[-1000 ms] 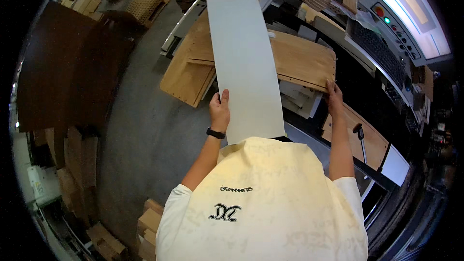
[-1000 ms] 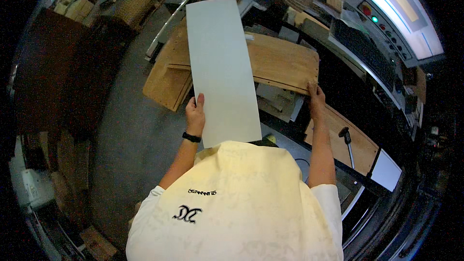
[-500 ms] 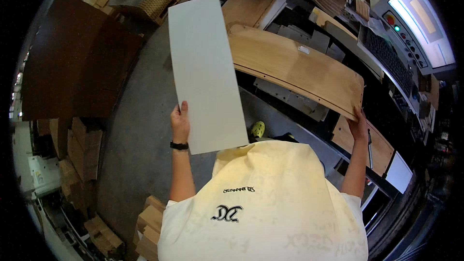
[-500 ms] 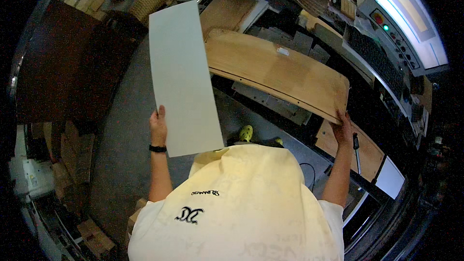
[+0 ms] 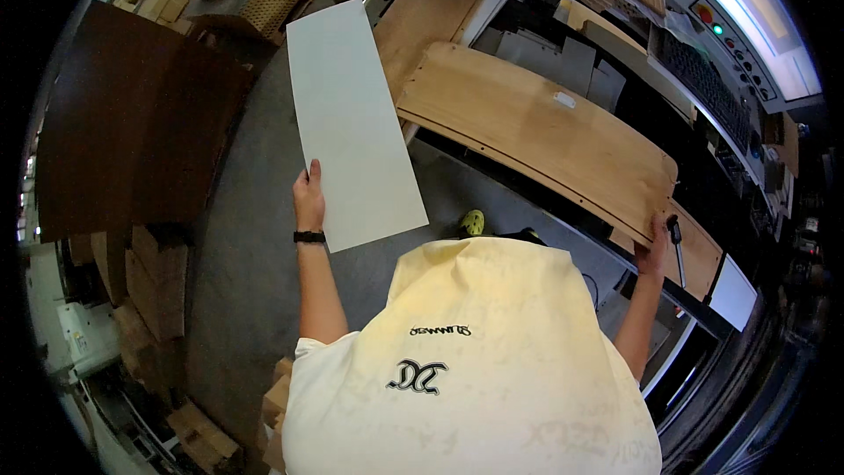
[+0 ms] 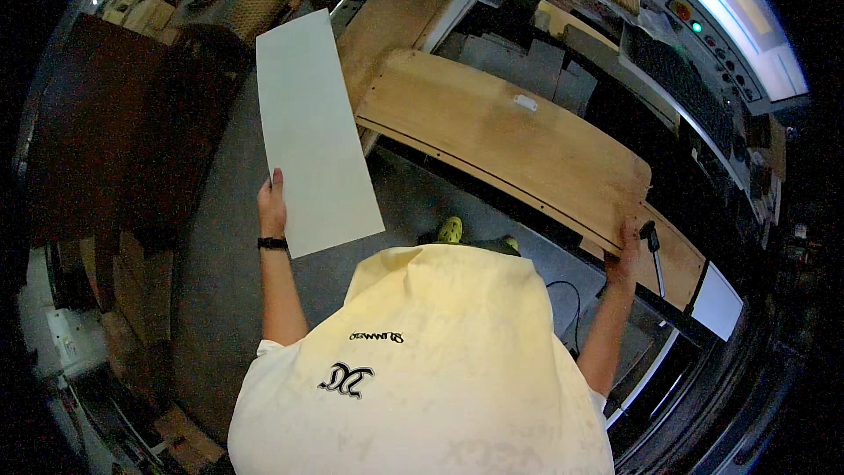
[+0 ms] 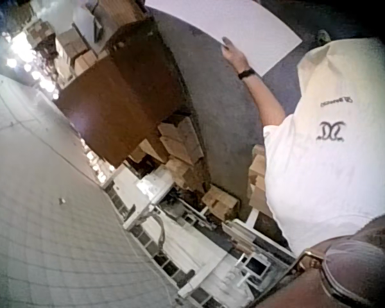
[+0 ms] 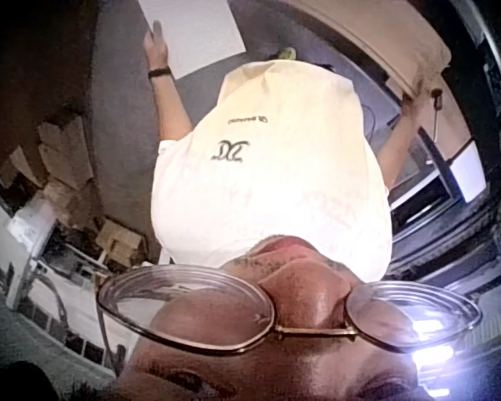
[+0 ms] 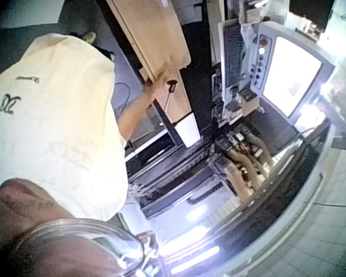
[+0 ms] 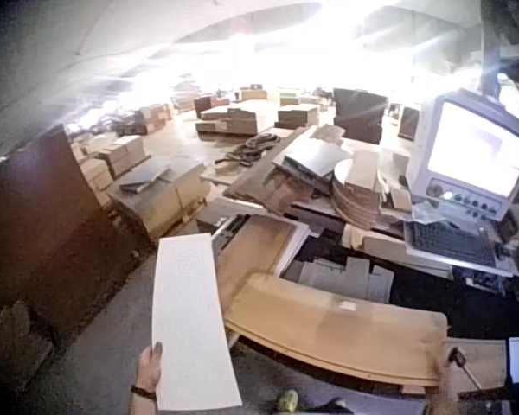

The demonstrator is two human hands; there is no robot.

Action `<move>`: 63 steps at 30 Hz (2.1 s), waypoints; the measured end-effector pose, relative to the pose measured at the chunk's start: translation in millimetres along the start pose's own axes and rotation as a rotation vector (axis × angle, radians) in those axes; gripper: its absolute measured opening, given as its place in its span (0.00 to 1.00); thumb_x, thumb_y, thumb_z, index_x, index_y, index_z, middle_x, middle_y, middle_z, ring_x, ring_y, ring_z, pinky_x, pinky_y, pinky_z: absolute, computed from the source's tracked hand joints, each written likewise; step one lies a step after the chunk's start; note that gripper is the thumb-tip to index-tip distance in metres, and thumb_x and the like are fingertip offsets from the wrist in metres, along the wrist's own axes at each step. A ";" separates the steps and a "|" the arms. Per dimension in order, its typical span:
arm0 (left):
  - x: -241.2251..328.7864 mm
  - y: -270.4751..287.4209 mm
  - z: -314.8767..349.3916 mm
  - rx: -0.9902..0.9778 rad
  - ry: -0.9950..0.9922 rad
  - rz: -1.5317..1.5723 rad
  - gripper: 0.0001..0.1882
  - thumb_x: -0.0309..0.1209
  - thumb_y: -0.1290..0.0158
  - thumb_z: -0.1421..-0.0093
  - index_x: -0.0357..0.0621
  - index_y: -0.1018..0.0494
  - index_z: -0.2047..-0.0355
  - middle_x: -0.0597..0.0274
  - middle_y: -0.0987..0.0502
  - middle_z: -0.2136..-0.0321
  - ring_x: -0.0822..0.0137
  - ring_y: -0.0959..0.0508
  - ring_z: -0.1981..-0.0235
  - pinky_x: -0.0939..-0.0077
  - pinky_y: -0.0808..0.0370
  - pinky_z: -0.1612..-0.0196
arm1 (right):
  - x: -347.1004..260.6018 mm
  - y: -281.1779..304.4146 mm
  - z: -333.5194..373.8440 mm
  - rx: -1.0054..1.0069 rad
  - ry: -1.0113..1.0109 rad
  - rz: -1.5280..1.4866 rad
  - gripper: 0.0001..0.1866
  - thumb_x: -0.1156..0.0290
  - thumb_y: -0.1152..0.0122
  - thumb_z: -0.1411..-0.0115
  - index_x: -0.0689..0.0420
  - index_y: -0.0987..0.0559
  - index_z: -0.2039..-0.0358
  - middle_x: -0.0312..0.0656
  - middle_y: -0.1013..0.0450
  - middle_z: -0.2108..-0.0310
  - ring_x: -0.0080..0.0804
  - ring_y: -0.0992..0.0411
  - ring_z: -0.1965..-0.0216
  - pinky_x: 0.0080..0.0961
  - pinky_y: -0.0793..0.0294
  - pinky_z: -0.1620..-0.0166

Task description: The person measures the width and depth of a wooden panel using a digital caliper while another panel rests on the workbench.

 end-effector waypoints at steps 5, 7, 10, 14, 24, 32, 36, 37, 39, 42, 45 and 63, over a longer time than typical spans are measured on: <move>6.8 -21.9 -8.8 -0.066 0.057 -0.039 0.30 0.52 0.49 0.33 0.29 0.25 0.60 0.61 0.21 0.66 0.74 0.26 0.66 0.78 0.28 0.59 | -23.2 14.2 24.1 0.011 0.046 -0.027 0.30 0.59 0.36 0.38 0.55 0.34 0.39 0.44 0.31 0.44 0.42 0.31 0.44 0.41 0.28 0.44; 13.0 -33.5 -13.3 -0.081 0.052 -0.052 0.30 0.52 0.49 0.33 0.28 0.25 0.59 0.60 0.20 0.65 0.74 0.25 0.65 0.77 0.27 0.59 | -19.0 29.2 23.2 0.034 0.038 -0.050 0.32 0.58 0.34 0.40 0.53 0.34 0.39 0.42 0.30 0.46 0.39 0.30 0.46 0.38 0.28 0.47; 23.5 -46.2 -20.5 -0.083 -0.015 -0.074 0.30 0.51 0.48 0.33 0.27 0.25 0.58 0.58 0.19 0.63 0.72 0.24 0.64 0.76 0.27 0.59 | -16.4 40.4 28.1 0.034 0.050 -0.072 0.33 0.57 0.33 0.41 0.53 0.33 0.39 0.41 0.29 0.48 0.38 0.29 0.48 0.37 0.27 0.48; 20.7 -48.2 -32.2 -0.084 0.000 -0.214 0.31 0.53 0.47 0.35 0.29 0.24 0.56 0.51 0.19 0.62 0.65 0.21 0.63 0.71 0.26 0.57 | -7.2 48.2 41.1 0.075 0.101 -0.113 0.31 0.57 0.34 0.40 0.53 0.32 0.40 0.41 0.28 0.48 0.38 0.28 0.49 0.36 0.24 0.51; 35.8 -41.1 -17.7 0.211 -0.146 -0.698 0.29 0.54 0.47 0.36 0.38 0.35 0.55 0.45 0.30 0.55 0.43 0.23 0.55 0.53 0.26 0.53 | 22.2 88.2 33.5 0.090 0.084 -0.233 0.28 0.60 0.40 0.35 0.56 0.34 0.39 0.45 0.30 0.44 0.41 0.28 0.46 0.39 0.24 0.49; 23.7 -44.6 -18.8 0.183 -0.130 -0.783 0.27 0.51 0.47 0.36 0.41 0.33 0.51 0.44 0.35 0.50 0.43 0.24 0.57 0.52 0.25 0.51 | 37.2 89.5 -3.8 0.070 0.063 -0.068 0.31 0.57 0.35 0.39 0.53 0.34 0.38 0.41 0.31 0.47 0.37 0.31 0.46 0.34 0.29 0.48; 24.1 -43.1 -20.1 0.126 -0.011 -0.814 0.28 0.50 0.46 0.36 0.43 0.34 0.46 0.46 0.37 0.46 0.44 0.25 0.53 0.53 0.26 0.49 | 32.5 83.9 -9.2 0.067 0.030 -0.001 0.31 0.59 0.37 0.36 0.53 0.34 0.36 0.40 0.29 0.44 0.36 0.29 0.47 0.37 0.26 0.50; 21.5 -39.9 -21.1 0.149 -0.041 -0.814 0.29 0.50 0.46 0.36 0.43 0.35 0.44 0.45 0.38 0.45 0.44 0.26 0.51 0.52 0.27 0.48 | 34.8 84.4 -10.8 0.098 0.044 0.007 0.32 0.57 0.36 0.37 0.53 0.34 0.37 0.40 0.30 0.45 0.36 0.29 0.47 0.36 0.26 0.50; 19.7 -38.9 -22.5 0.193 -0.104 -0.800 0.31 0.50 0.47 0.36 0.42 0.37 0.41 0.44 0.39 0.44 0.44 0.29 0.46 0.49 0.29 0.45 | 31.9 90.7 -15.7 0.163 0.086 0.023 0.34 0.52 0.34 0.39 0.54 0.34 0.38 0.41 0.31 0.46 0.37 0.31 0.48 0.36 0.27 0.52; 50.3 -44.7 -7.5 0.368 -0.388 -0.952 0.31 0.46 0.44 0.38 0.44 0.37 0.40 0.45 0.39 0.42 0.45 0.33 0.42 0.49 0.34 0.41 | 26.8 79.8 -18.3 0.062 0.088 0.051 0.36 0.50 0.34 0.40 0.52 0.35 0.36 0.41 0.33 0.44 0.37 0.32 0.46 0.37 0.27 0.50; 73.9 -60.8 7.8 0.373 -0.483 -0.865 0.30 0.43 0.42 0.39 0.45 0.35 0.41 0.45 0.39 0.41 0.46 0.36 0.40 0.48 0.38 0.38 | 12.0 66.4 -11.3 0.113 0.078 0.118 0.41 0.51 0.35 0.39 0.53 0.40 0.31 0.45 0.34 0.38 0.39 0.33 0.40 0.37 0.25 0.47; 115.7 -176.7 74.4 -0.049 -0.641 -0.476 0.23 0.37 0.42 0.39 0.43 0.30 0.45 0.48 0.31 0.45 0.47 0.33 0.42 0.54 0.36 0.39 | -21.5 57.1 -40.7 0.116 0.427 0.277 0.31 0.60 0.40 0.34 0.56 0.35 0.34 0.45 0.35 0.37 0.40 0.30 0.43 0.36 0.17 0.54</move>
Point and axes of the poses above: each hand's wrist, its own z-axis away from the middle knuckle, its own y-axis out of the back of the hand, x = y × z, the point moved 10 cm from there along -z, towards the middle knuckle
